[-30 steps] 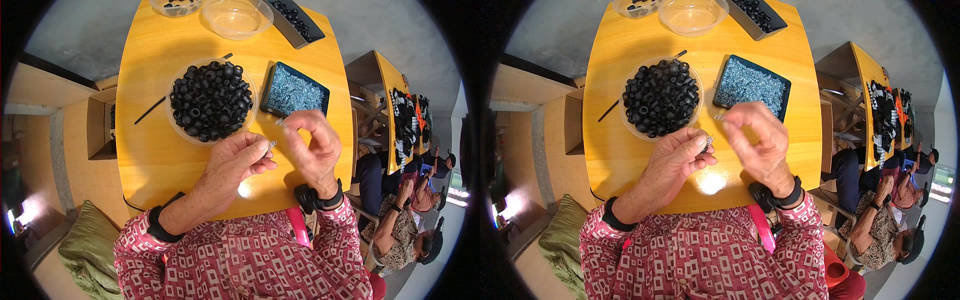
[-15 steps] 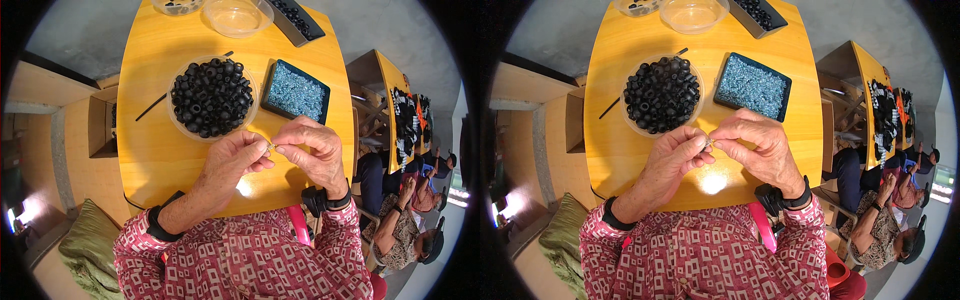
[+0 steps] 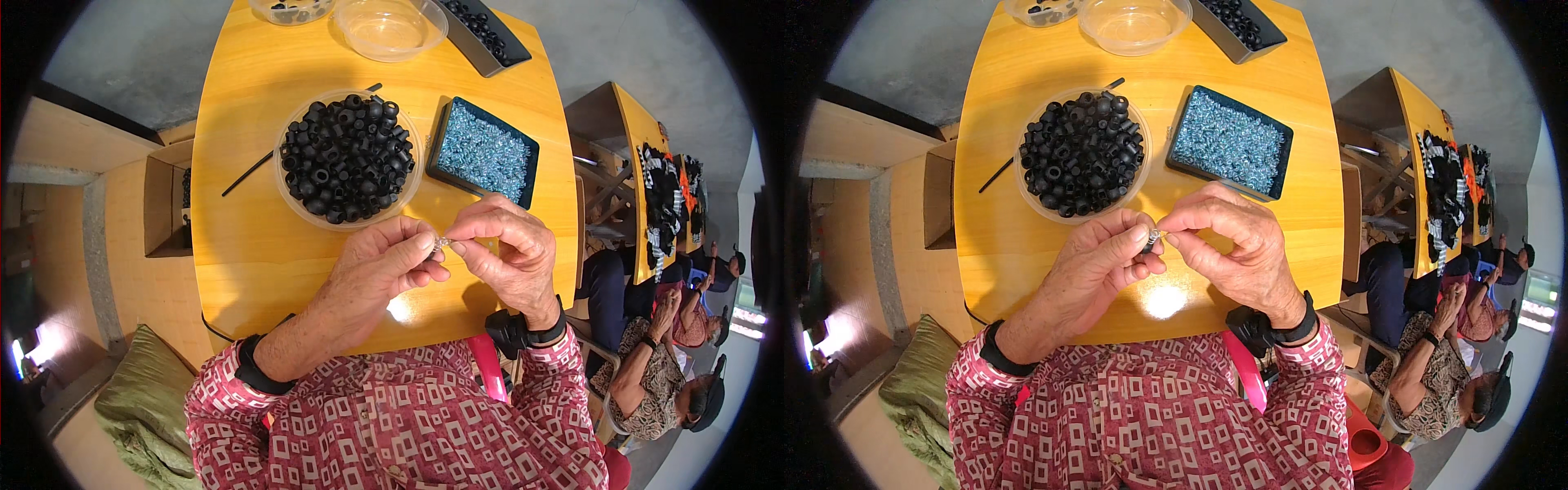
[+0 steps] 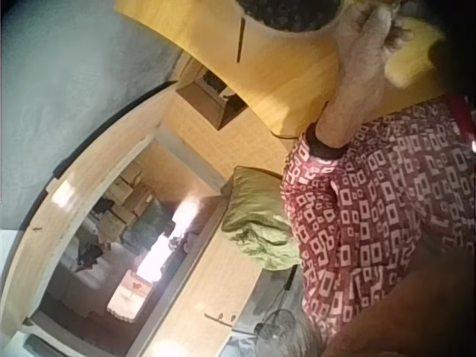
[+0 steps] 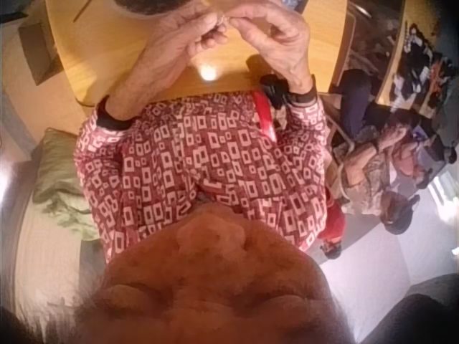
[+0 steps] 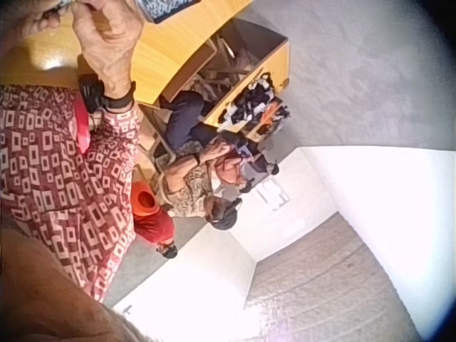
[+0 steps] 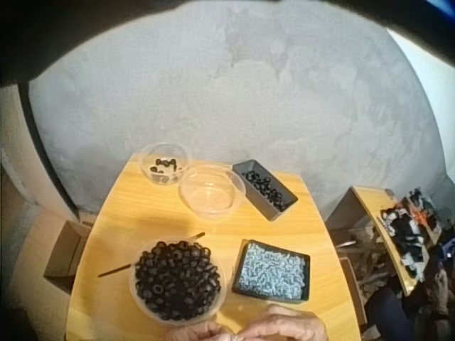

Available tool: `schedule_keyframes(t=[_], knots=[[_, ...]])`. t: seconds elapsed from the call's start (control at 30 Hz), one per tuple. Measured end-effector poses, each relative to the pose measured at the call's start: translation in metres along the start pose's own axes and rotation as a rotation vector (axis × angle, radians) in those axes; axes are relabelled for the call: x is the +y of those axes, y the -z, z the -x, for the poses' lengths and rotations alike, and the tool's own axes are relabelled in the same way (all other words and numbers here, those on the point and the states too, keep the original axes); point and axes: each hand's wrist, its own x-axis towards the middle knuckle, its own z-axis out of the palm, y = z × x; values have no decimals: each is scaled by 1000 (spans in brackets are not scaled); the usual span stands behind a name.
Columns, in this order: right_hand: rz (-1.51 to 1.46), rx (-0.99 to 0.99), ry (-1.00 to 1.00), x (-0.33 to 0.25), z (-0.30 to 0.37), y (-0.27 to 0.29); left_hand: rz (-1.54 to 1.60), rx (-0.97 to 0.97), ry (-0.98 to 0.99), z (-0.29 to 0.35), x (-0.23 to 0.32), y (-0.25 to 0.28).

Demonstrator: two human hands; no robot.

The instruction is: The person assembles cord locks by taking plastic components from a bowl and inserting small metal springs from a tray into them by hand.

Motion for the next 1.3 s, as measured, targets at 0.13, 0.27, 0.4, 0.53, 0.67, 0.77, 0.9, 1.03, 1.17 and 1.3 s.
schedule_keyframes(t=[0.13, 0.27, 0.4, 0.53, 0.67, 0.77, 0.9, 1.03, 1.17, 1.3], knots=[[-16, -10, -1, -2, -2, 0, 31, -9, 48, 0, 0, 2], [-18, -27, 19, -2, -3, 0, 40, -21, 60, 1, 1, 2], [-36, -5, 2, -3, -2, -4, 51, -31, 56, 1, -2, 3], [-12, 61, -22, -5, -3, -6, -75, 50, -78, 2, -1, -4], [13, 53, -9, -6, -3, -6, -147, 65, -180, 1, -4, -1], [9, 59, 1, -4, -2, -7, -158, 105, -166, 2, -2, -3], [-40, 75, -9, 0, -2, -6, -145, 100, -139, 1, 1, -4], [78, 62, 47, -3, -2, -7, -119, 121, -141, -1, -2, -6], [94, 80, 69, -3, -3, -10, -115, 129, -163, -2, -3, -6], [38, 62, 28, -1, -4, -8, -92, 130, -178, -1, -3, -6]])
